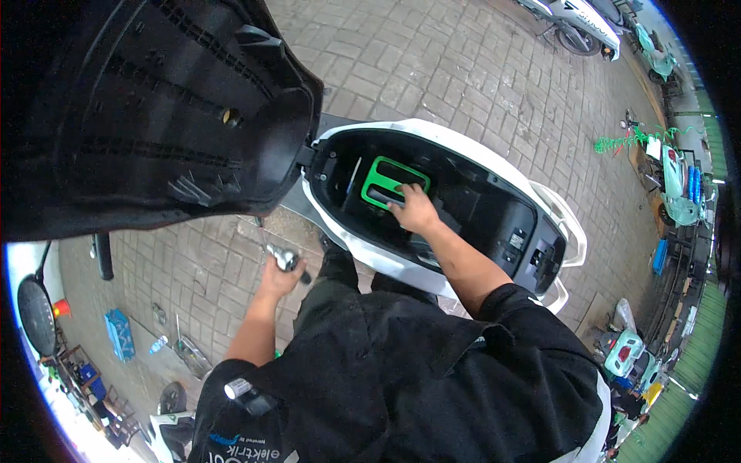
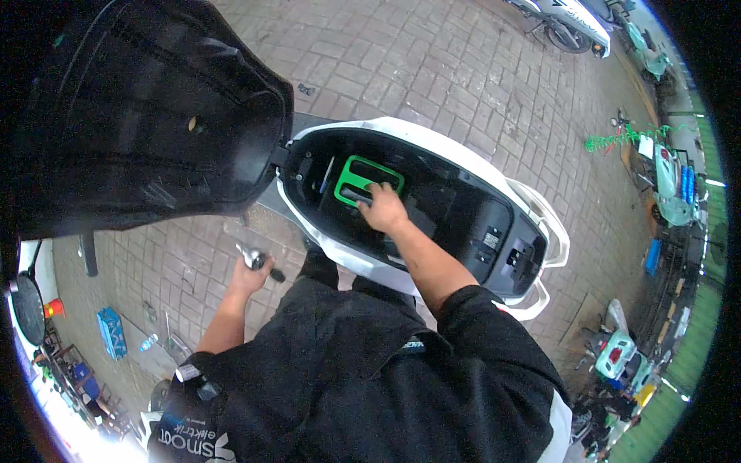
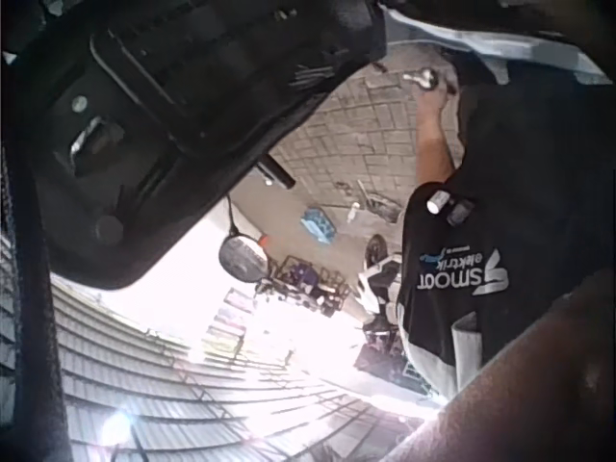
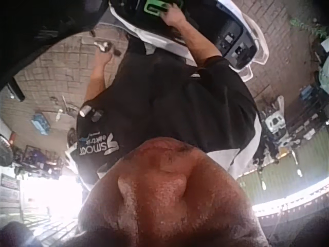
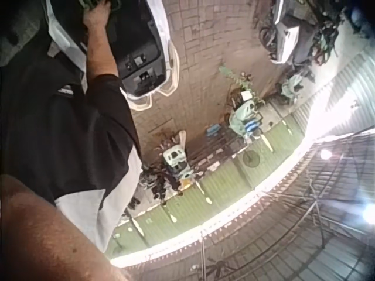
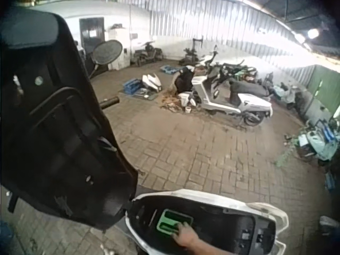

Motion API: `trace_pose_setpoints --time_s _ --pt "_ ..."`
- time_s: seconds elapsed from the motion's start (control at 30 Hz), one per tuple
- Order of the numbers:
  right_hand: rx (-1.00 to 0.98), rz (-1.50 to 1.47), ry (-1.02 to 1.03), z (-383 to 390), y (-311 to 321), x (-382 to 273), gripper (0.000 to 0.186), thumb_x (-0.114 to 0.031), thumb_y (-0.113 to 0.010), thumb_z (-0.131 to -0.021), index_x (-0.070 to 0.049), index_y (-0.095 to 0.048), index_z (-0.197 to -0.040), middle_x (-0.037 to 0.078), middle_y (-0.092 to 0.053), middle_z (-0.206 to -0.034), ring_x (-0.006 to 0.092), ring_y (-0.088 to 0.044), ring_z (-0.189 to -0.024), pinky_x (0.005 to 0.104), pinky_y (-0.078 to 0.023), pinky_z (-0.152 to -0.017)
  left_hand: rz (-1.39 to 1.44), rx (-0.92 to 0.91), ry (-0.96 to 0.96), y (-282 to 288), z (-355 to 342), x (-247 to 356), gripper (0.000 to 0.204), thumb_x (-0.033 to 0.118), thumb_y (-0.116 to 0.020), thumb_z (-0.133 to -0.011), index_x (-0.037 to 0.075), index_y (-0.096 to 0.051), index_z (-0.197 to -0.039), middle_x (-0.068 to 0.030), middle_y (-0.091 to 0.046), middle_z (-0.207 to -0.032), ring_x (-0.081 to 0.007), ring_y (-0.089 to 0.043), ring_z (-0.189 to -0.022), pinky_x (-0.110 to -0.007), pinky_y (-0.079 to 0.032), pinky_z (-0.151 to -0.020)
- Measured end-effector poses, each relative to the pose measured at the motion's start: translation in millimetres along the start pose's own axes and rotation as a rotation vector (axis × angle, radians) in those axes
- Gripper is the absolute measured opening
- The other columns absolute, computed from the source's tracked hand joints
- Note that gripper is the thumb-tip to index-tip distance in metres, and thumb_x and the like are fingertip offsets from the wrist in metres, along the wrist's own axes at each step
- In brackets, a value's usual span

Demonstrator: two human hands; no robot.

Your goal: The person uses a screwdriver and a socket wrench to work on the internals of a white scooter, then removes a green battery and uses the wrench and a screwdriver to work inside the battery compartment.

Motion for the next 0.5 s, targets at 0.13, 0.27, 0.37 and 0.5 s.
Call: trace_pose_setpoints --time_s 0.13,0.27,0.37,0.5 --pt "-0.064 0.263 -0.05 -52.8 -42.7 25.1 0.064 -0.035 -0.067 -0.084 -0.002 -0.045 -0.135 0.024 -0.055 -0.124 0.0384 -0.056 -0.114 0.0435 -0.046 -0.1 -0.279 -0.124 0.152 35.8 24.8 -14.4 0.034 0.037 -0.073 -0.078 0.004 -0.066 -0.083 -0.0196 -0.067 -0.081 -0.0396 -0.065 -0.081 -0.045 -0.051 -0.073" --pt "-0.32 0.224 -0.218 -85.7 -69.3 35.2 0.069 -0.045 -0.069 -0.08 0.0 -0.053 -0.13 0.023 -0.058 -0.128 0.035 -0.057 -0.117 0.0419 -0.045 -0.101 -0.508 -0.157 0.373 53.0 81.1 -100.9 0.043 0.045 -0.071 -0.075 0.003 -0.068 -0.086 -0.0243 -0.068 -0.088 -0.042 -0.065 -0.088 -0.048 -0.053 -0.076" --pt "-0.631 0.243 -0.225 -101.9 -72.6 40.9 0.08 -0.055 -0.072 -0.076 0.008 -0.058 -0.124 0.025 -0.057 -0.13 0.0377 -0.055 -0.121 0.0398 -0.043 -0.103 -0.507 -0.248 0.511 58.0 121.9 -135.3 0.045 0.046 -0.071 -0.075 0.004 -0.069 -0.089 -0.0224 -0.069 -0.09 -0.0409 -0.066 -0.09 -0.048 -0.053 -0.079" --pt "-0.595 0.465 -0.062 -104.9 -92.1 51.2 0.069 -0.052 -0.069 -0.079 0.003 -0.063 -0.12 0.024 -0.058 -0.128 0.0367 -0.056 -0.118 0.0412 -0.043 -0.103 -0.624 -0.461 0.604 44.4 167.3 -192.0 0.043 0.045 -0.071 -0.074 0.008 -0.07 -0.095 -0.0166 -0.071 -0.094 -0.0377 -0.067 -0.09 -0.047 -0.054 -0.079"
Point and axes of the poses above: each hand's wrist, its own z-axis away from the middle knuckle, its own y-axis out of the back of the hand, x = y × z, the point moved 8 cm from there along -z, towards the middle knuckle
